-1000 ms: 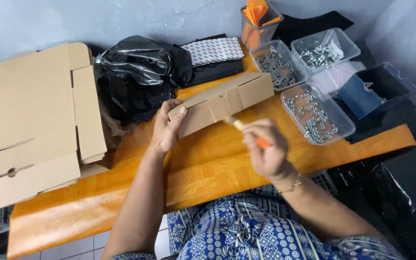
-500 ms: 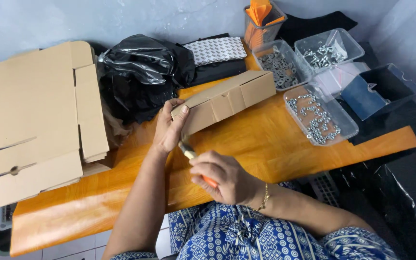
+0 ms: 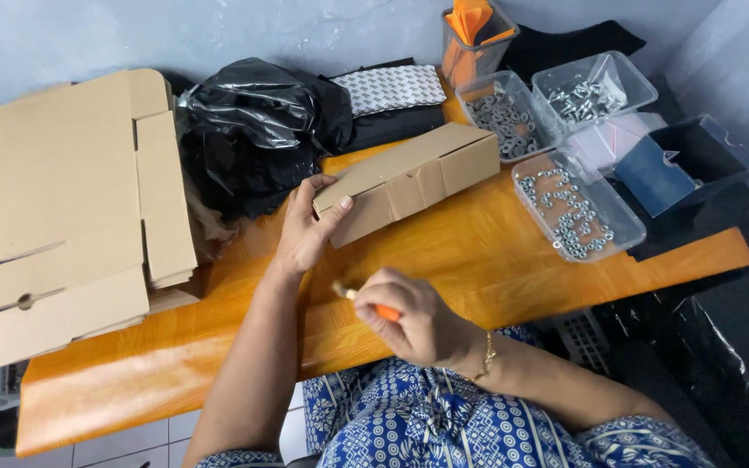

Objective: Applying a substance to a cardboard box and wrapping it in black plastic film

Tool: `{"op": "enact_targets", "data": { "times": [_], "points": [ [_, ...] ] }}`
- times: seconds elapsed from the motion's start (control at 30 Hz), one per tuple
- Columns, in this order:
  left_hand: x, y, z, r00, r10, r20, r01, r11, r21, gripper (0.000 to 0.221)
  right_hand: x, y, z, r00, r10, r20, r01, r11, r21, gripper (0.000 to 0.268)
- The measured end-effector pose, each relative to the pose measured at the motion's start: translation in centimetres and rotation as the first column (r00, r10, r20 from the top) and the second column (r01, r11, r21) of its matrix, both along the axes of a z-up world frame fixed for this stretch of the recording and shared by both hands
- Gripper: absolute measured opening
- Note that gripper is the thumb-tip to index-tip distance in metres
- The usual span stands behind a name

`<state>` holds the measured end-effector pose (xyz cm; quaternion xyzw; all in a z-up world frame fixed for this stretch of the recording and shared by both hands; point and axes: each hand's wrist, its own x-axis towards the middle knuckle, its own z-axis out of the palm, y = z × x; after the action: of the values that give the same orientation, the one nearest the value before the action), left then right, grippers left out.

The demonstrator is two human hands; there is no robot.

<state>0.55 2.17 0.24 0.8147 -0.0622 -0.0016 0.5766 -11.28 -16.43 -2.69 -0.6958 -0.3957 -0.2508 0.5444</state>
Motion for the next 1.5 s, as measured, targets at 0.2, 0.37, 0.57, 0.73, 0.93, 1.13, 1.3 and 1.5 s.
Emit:
{"op": "enact_targets", "data": {
  "times": [0.2,0.37,0.57,0.73,0.93,1.13,1.3,1.5],
  "points": [
    [0.4,1.3,-0.5,0.99,-0.07,0.125,0.077,0.996,-0.051,0.085,2.2,-12.0,2.5,0.867,-0.489,0.096,0.482,0.871,0.09,0.016],
    [1.0,2.6,-1.1,0.977,-0.161,0.137,0.167,0.986,-0.029,0.094,0.6,-16.6,1.9,0.845,-0.532,0.059,0.534,0.831,-0.157,0.011],
    [0.6,3.3,-0.5,0.97,-0.239,0.044,0.232,0.966,0.115,0.103,0.9,-18.5,-2.2,0.781,-0.579,0.236,0.607,0.61,-0.51,0.014],
    [0.2,3.4,0.0,0.974,-0.226,0.008,0.225,0.973,0.051,0.104,1.0,-16.6,-1.6,0.73,-0.598,0.331,0.662,0.497,-0.561,0.017],
    [3.0,4.7,-3.3,0.845,0.471,0.254,-0.448,0.882,-0.145,0.021,2.1,-12.7,2.2,0.752,-0.572,0.329,0.644,0.526,-0.556,0.022],
    [3.5,4.5,-3.5,0.77,0.49,0.41,-0.484,0.866,-0.125,0.012,8.6,-7.7,7.4,0.891,-0.388,0.236,0.452,0.71,-0.54,0.031],
    [3.6,4.5,-3.7,0.754,0.493,0.435,-0.488,0.863,-0.132,0.012,17.2,-1.7,9.2,0.965,-0.235,0.117,0.26,0.789,-0.557,0.025],
    [4.1,4.0,-3.5,0.787,0.411,0.459,-0.437,0.898,-0.056,0.018,20.4,8.3,12.1,0.915,-0.401,-0.045,0.196,0.538,-0.82,0.082]
  ]
}}
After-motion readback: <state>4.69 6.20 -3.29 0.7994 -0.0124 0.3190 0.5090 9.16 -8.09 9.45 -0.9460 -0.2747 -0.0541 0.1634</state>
